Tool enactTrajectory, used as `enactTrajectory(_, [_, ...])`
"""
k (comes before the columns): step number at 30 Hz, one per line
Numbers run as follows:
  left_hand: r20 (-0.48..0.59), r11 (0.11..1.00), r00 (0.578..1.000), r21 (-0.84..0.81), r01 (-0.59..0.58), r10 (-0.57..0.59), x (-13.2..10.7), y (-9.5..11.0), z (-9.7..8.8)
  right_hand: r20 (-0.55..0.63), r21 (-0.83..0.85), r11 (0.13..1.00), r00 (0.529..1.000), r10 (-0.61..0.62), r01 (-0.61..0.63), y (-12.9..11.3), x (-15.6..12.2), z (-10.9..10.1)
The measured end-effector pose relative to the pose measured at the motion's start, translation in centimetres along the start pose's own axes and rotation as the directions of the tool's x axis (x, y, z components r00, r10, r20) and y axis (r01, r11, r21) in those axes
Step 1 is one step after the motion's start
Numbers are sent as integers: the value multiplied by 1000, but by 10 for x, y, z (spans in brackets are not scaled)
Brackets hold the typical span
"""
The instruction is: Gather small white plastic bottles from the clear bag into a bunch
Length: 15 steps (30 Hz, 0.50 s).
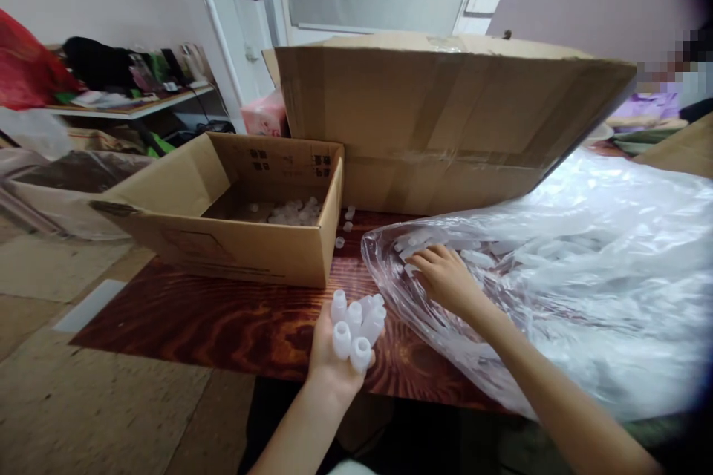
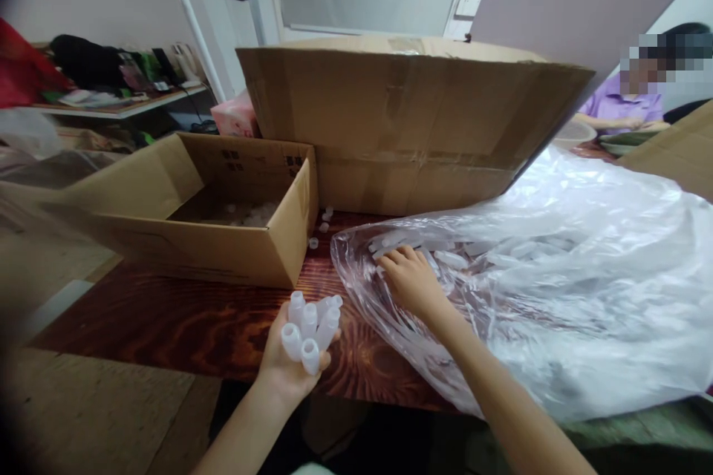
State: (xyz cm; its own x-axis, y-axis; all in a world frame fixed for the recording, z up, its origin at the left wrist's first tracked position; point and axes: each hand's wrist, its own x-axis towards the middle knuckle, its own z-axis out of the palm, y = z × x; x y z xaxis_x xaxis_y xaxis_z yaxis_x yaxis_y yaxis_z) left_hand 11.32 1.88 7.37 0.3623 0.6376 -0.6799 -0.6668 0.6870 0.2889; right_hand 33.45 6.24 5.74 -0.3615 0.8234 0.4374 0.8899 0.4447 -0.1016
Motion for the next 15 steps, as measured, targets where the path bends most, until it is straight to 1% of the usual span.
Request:
enactTrajectory(2, [-4, 999, 1000, -32, -14, 14, -2, 2, -1, 84, -14, 999, 996, -38, 39, 23, 7, 7])
enactTrajectory(3, [-6, 998, 1000, -62, -14, 13, -3, 3, -1, 104, -19, 999, 993, -47, 50, 28, 8, 9])
enactTrajectory(5, [-16, 992, 1000, -129, -9, 7, -4, 5, -1, 103, -10, 998, 993, -53, 55, 24, 8, 5])
enactTrajectory(7, [-17, 984, 1000, -179, 1, -4, -1, 6, -2, 51, 39, 998, 997, -51, 49, 2, 3, -8])
enactTrajectory(9, [26, 975, 1000, -222, 4, 2, 4, 7, -3, 11, 167, 983, 997, -72, 70, -33, -5, -29])
enactTrajectory(10, [59, 972, 998, -236, 10, 4, 8, 6, -3, 8, 315, 944, 994, -106, 98, -53, -9, -40])
enactTrajectory(11, [91, 970, 996, -244, 20, 2, 12, 5, -4, 90, 417, 898, 976, -198, 143, -72, -12, -51])
enactTrajectory(12, [115, 969, 993, -244, 31, -3, 16, 4, -4, 135, 446, 873, 949, -284, 198, -90, -15, -59])
enactTrajectory(14, [150, 973, 989, -224, 52, -18, 21, -1, -6, 186, 439, 861, 912, -367, 257, -117, -18, -67])
enactTrajectory(15, [164, 973, 986, -222, 59, -22, 23, -4, -6, 196, 408, 871, 905, -377, 274, -125, -19, -67])
